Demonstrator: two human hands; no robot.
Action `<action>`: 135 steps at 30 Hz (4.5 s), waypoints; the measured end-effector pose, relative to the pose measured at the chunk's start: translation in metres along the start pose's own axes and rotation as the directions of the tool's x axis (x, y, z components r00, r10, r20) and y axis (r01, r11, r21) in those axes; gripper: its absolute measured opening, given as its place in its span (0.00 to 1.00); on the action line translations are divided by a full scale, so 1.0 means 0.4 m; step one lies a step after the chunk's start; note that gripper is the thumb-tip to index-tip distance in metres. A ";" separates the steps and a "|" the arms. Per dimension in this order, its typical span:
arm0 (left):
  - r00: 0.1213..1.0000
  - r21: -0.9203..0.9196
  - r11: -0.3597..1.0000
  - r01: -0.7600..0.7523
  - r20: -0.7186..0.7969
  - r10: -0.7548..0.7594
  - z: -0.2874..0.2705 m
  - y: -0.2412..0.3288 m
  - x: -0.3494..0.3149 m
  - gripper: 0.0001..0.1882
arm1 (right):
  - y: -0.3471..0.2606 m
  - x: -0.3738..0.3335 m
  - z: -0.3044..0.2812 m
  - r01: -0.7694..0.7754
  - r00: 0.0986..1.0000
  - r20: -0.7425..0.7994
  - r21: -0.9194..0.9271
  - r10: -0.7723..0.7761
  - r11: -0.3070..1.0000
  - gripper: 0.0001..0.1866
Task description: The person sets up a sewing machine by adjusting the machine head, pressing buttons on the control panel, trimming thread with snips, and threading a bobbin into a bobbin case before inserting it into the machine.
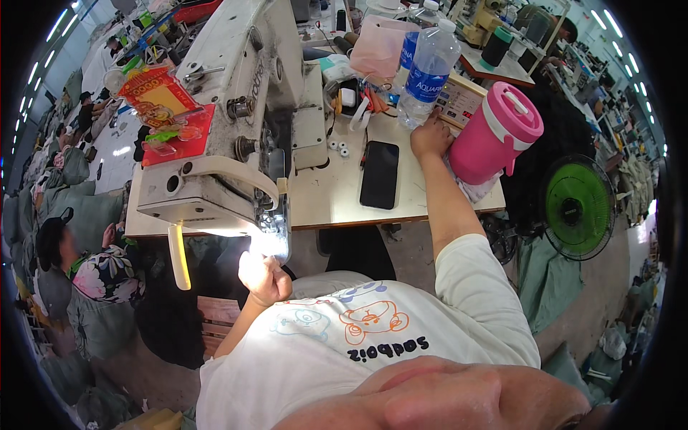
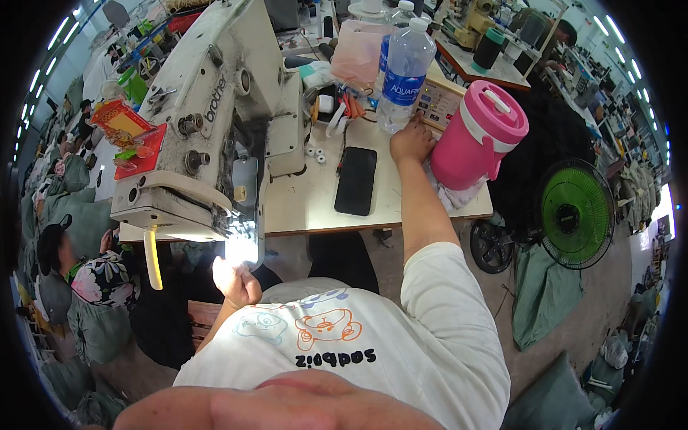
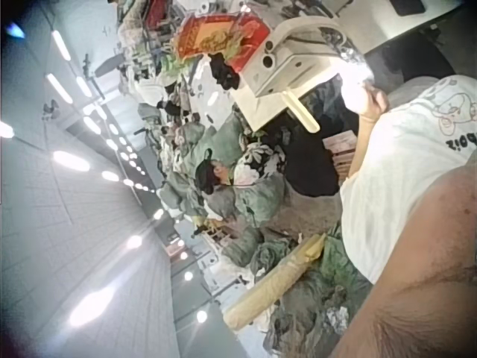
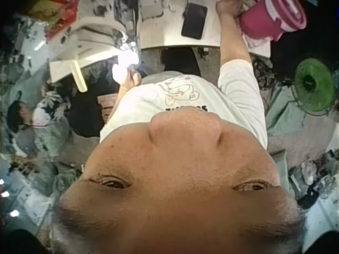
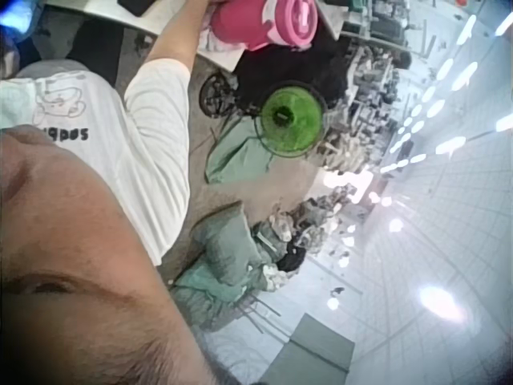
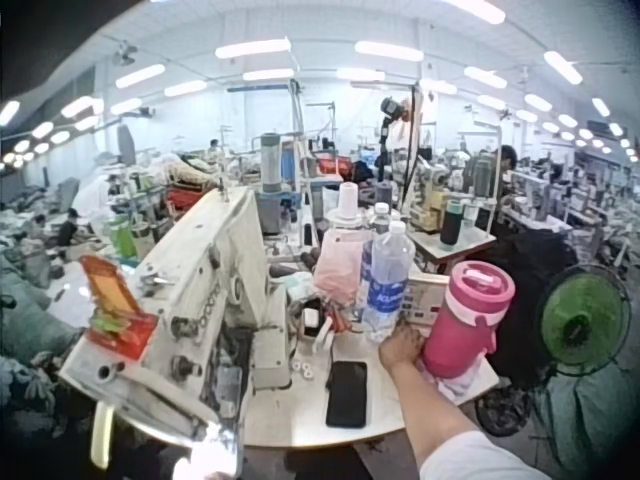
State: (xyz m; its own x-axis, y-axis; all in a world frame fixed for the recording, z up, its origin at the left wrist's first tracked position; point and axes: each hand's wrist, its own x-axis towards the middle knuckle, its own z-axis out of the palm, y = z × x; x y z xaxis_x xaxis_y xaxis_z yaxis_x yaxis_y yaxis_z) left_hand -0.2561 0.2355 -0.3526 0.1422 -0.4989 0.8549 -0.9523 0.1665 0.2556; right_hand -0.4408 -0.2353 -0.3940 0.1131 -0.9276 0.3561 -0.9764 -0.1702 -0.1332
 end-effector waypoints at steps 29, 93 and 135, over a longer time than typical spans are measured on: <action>1.000 0.018 1.000 0.001 0.005 -0.001 0.000 0.003 0.002 0.09 | -0.002 0.004 -0.001 -0.020 0.999 0.029 0.016 0.020 1.000 0.38; 0.998 0.004 1.000 0.030 0.057 -0.030 -0.007 0.001 -0.005 0.15 | 0.009 0.022 0.010 0.006 0.997 0.071 0.016 -0.007 1.000 0.41; 0.998 0.005 1.000 0.030 0.064 -0.031 -0.011 0.003 -0.003 0.12 | 0.005 0.015 0.004 -0.009 0.998 0.063 -0.008 0.010 1.000 0.37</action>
State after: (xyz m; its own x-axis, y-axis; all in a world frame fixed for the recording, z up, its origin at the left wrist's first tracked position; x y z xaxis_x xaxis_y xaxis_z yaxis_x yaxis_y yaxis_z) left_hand -0.2561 0.2401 -0.3513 0.1539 -0.5568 0.8163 -0.9489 0.1470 0.2792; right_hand -0.4419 -0.2417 -0.3935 0.1152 -0.9484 0.2956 -0.9788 -0.1590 -0.1287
